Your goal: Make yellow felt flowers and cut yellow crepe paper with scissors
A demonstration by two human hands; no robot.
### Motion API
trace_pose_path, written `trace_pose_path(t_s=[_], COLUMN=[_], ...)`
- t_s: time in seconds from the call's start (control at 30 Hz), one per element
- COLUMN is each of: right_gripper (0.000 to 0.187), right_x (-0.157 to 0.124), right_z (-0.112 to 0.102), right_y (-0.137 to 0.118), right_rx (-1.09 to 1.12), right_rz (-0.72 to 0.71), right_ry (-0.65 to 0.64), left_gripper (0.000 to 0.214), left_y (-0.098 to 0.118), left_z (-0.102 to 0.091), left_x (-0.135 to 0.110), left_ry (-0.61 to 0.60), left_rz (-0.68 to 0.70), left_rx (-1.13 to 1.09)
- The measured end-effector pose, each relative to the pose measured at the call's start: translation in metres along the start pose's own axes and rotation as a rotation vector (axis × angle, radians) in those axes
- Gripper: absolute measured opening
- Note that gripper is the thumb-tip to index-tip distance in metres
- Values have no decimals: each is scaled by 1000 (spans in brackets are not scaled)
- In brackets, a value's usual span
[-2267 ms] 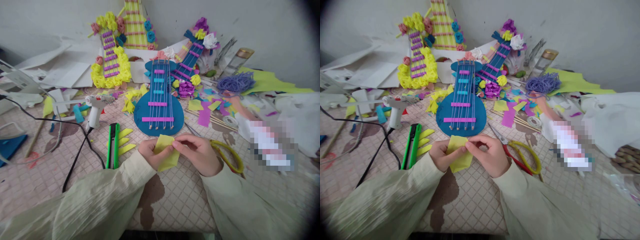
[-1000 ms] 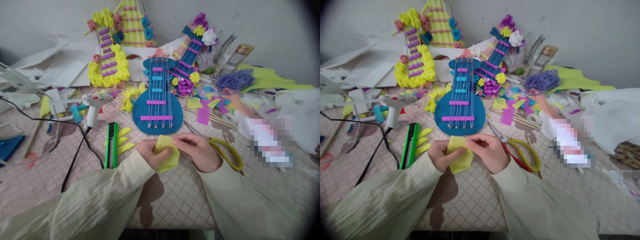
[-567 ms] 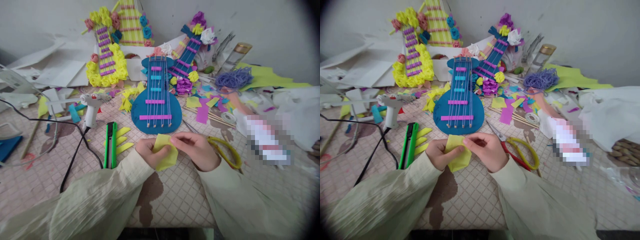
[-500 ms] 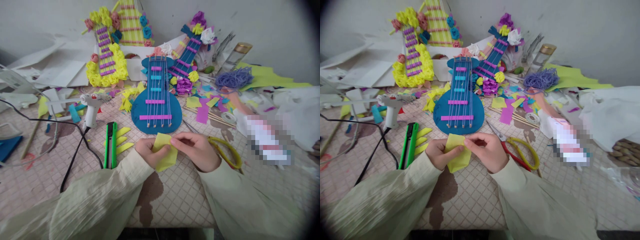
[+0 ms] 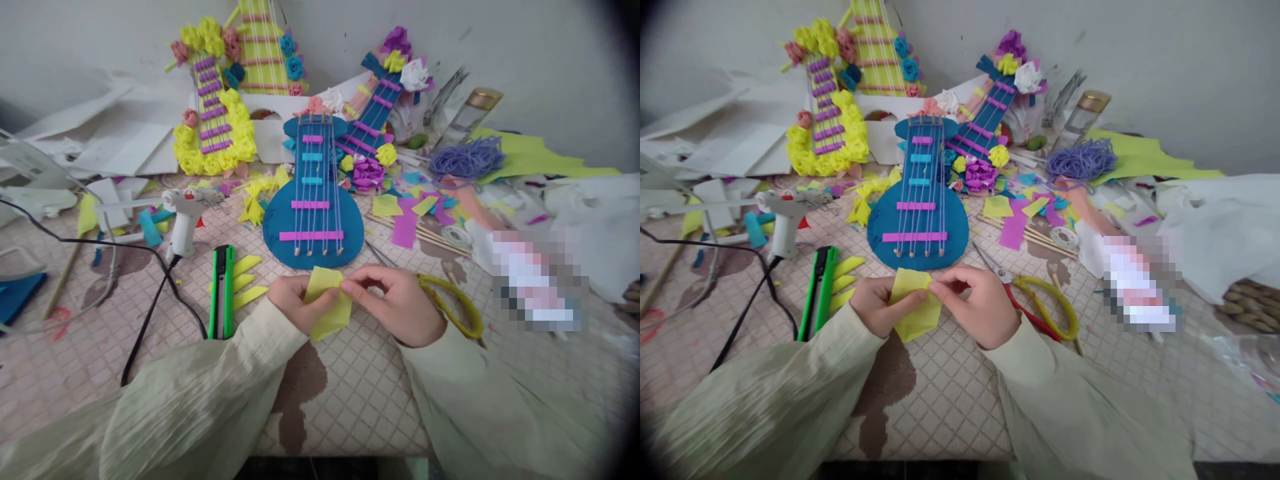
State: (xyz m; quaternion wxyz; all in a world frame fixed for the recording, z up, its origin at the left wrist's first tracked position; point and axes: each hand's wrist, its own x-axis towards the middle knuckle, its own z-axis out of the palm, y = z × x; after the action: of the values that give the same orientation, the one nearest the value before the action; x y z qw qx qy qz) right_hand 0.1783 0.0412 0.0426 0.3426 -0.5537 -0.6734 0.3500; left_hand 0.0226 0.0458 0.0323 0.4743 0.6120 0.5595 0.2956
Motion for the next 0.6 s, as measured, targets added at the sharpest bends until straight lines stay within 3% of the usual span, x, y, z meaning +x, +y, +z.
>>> trace_pose_path(t_s=[0.2,0.6], right_gripper=[13,14], right_x=[1,0], right_z=[-1,-2], right_y=[1,1], right_rx=[-56,73], right_rz=[-55,17], right_ry=[-47,-68], left_gripper=[26,19], left_y=[1,4], left_z=[-2,0], left_x=[1,0], left_ry=[22,41], left_rz=[11,-33], left_rx=[34,-127])
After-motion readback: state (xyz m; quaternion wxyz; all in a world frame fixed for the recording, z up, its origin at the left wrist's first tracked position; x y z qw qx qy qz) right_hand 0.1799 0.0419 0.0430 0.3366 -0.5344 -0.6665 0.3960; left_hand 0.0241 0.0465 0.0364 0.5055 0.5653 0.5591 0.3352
